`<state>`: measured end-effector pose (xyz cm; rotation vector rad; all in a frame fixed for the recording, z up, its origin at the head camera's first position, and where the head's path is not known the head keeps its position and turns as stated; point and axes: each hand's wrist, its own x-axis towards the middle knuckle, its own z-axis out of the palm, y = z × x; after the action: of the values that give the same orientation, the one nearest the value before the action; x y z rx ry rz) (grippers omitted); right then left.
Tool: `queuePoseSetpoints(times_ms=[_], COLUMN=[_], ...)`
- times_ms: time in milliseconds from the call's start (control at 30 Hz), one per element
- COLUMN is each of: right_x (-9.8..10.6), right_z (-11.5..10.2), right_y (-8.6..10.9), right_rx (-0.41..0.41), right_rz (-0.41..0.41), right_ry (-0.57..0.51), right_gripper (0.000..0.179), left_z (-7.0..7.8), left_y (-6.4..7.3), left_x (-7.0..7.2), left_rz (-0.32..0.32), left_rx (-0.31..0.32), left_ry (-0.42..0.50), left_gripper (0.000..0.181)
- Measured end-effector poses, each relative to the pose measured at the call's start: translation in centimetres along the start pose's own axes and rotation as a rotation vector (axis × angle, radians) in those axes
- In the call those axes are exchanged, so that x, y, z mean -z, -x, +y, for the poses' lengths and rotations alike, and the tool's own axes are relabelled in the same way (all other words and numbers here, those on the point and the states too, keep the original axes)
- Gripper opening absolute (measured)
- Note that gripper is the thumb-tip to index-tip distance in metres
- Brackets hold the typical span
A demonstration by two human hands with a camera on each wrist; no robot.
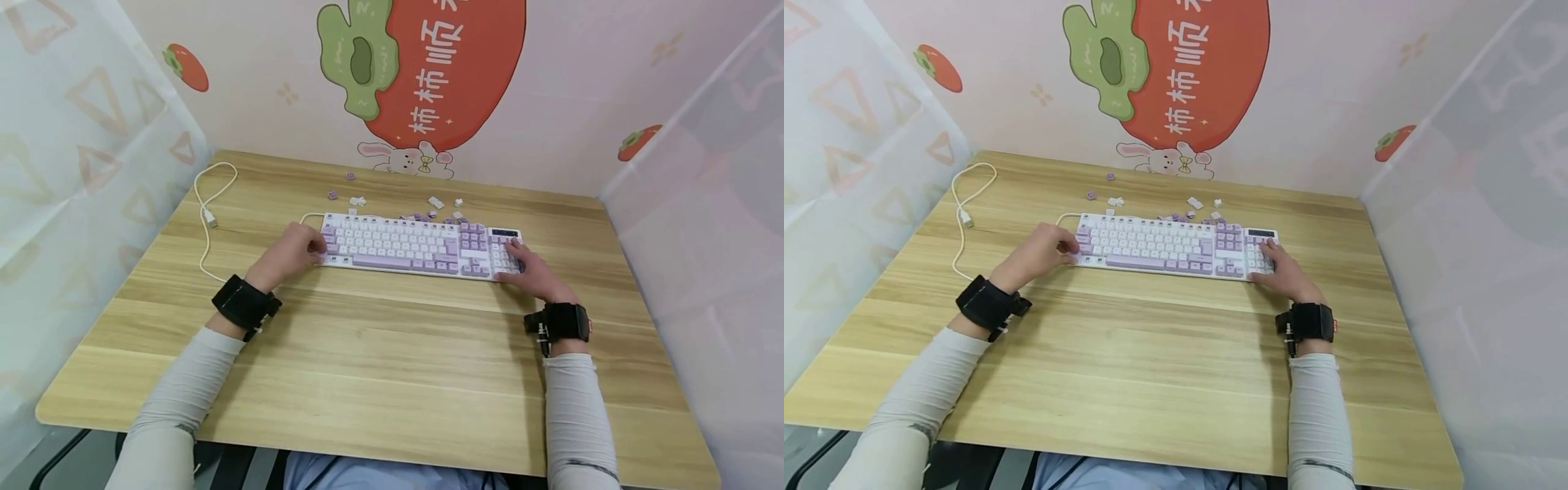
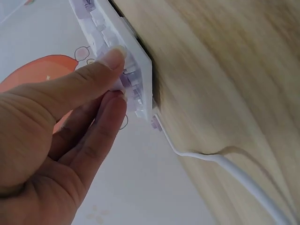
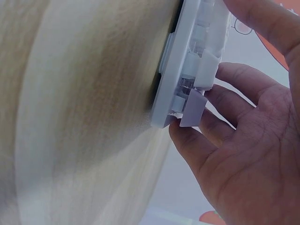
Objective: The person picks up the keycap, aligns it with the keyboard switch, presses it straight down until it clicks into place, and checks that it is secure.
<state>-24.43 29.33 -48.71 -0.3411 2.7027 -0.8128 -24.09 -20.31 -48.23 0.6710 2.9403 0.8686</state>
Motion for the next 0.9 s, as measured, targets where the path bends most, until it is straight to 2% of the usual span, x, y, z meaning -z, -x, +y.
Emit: queuePoseSetpoints(times_ms=[167, 300, 400, 533, 667, 767, 900], right_x=[0.1, 0.1, 0.1, -0.2, -0.3, -0.1, -0.1], right_z=[-0.1, -0.1, -0.1, -0.2, -0.3, -0.3, -0.4], right_y=[0.1, 0.1, 0.2, 0.2, 0.1, 0.1, 0.1], right_rx=[0.010, 0.014, 0.011, 0.019, 0.026, 0.028, 0.024], right_rz=[-0.003, -0.007, -0.005, 0.000, 0.006, 0.013, 0.012], right_ry=[-0.002, -0.006, -0.007, -0.012, -0.025, -0.030, -0.029], right_gripper=[0.086, 0.086, 0.087, 0.086, 0.086, 0.086, 0.085], left_z=[0.9, 1.9, 2.8, 3.2, 2.6, 2.1, 2.0], left_y=[0.0, 0.3, 0.8, 1.5, 1.5, 1.2, 1.0], left_x=[-0.3, -0.6, -0.8, -0.7, -0.6, -0.7, -0.2], left_rz=[-0.004, -0.004, -0.013, -0.003, 0.016, -0.016, -0.057], left_rx=[0.022, -0.023, -0.059, -0.066, -0.022, 0.001, -0.005], left_ry=[-0.138, -0.280, -0.339, -0.379, -0.375, -0.326, -0.281], left_gripper=[0.007, 0.017, 0.022, 0.021, 0.022, 0.022, 0.020])
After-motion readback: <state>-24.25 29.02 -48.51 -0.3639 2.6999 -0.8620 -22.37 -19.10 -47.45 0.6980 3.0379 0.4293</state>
